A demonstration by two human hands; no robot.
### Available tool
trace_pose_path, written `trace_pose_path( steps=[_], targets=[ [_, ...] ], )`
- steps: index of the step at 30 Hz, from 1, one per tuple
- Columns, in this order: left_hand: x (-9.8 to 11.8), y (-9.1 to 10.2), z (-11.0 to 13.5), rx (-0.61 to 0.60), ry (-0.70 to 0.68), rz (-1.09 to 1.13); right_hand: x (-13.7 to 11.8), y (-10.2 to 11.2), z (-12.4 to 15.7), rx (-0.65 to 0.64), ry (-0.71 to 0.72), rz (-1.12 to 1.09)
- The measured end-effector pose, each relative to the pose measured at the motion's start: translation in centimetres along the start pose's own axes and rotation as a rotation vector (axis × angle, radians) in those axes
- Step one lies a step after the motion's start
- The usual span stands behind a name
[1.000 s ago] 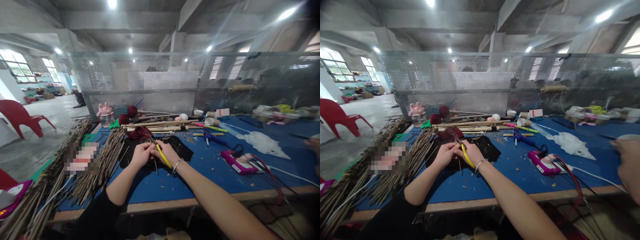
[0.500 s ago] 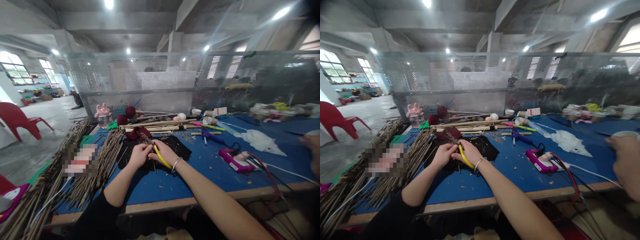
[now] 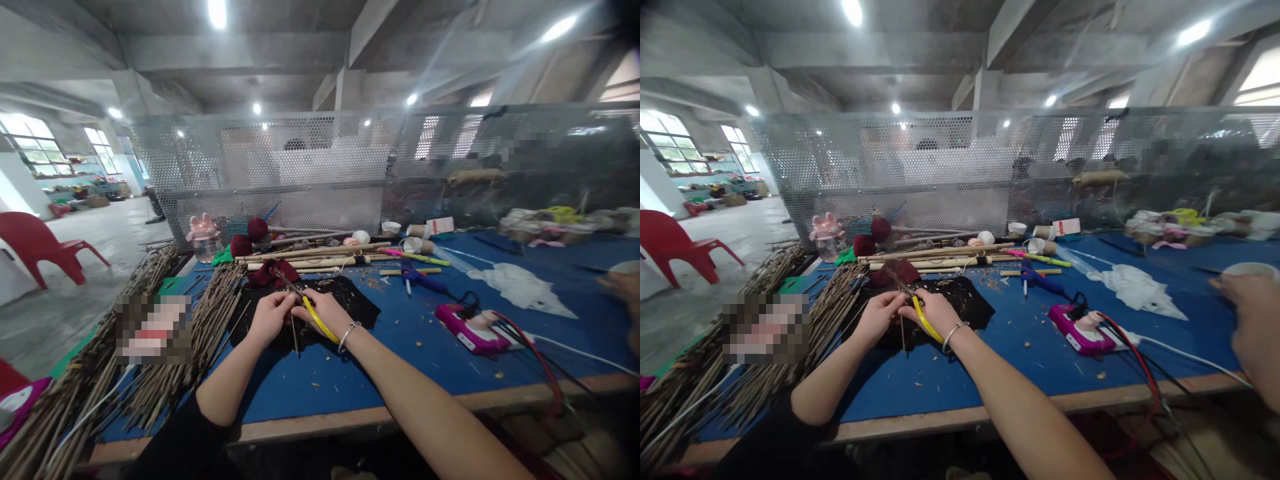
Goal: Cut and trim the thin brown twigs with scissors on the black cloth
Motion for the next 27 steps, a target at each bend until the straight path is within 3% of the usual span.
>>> trace_pose_path(
  steps=[7,11,20,27],
  targets=[
    [0.7,0.3,0.3,0.109,0.063,0.094,0.5,0.2,-0.1,0.006,-0.074,0.042],
    [0.5,0.2,0.2,0.125,0.02,0.123,1.0,-0.1,0.0,-0.026,-0.044,0.02],
    [-0.3,-0.2,0.0,0.05,-0.018,0.063,0.5,-0.2,0.0,0.005,0.01,-0.021],
    [0.0,-0.4,0.5,-0.032,0.101,0.215,0.8,-0.2,0.0,0.033,0.0,-0.102]
  ],
)
Point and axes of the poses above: each hand's wrist, its own z-axis away from the middle knuckle, its own y-axis out of the back of the hand, x = y × z, the point moved 3 cm from there along -z, towards the middle knuckle, and after that the axes turned 7 degrees about x, right-handed, at the moved point
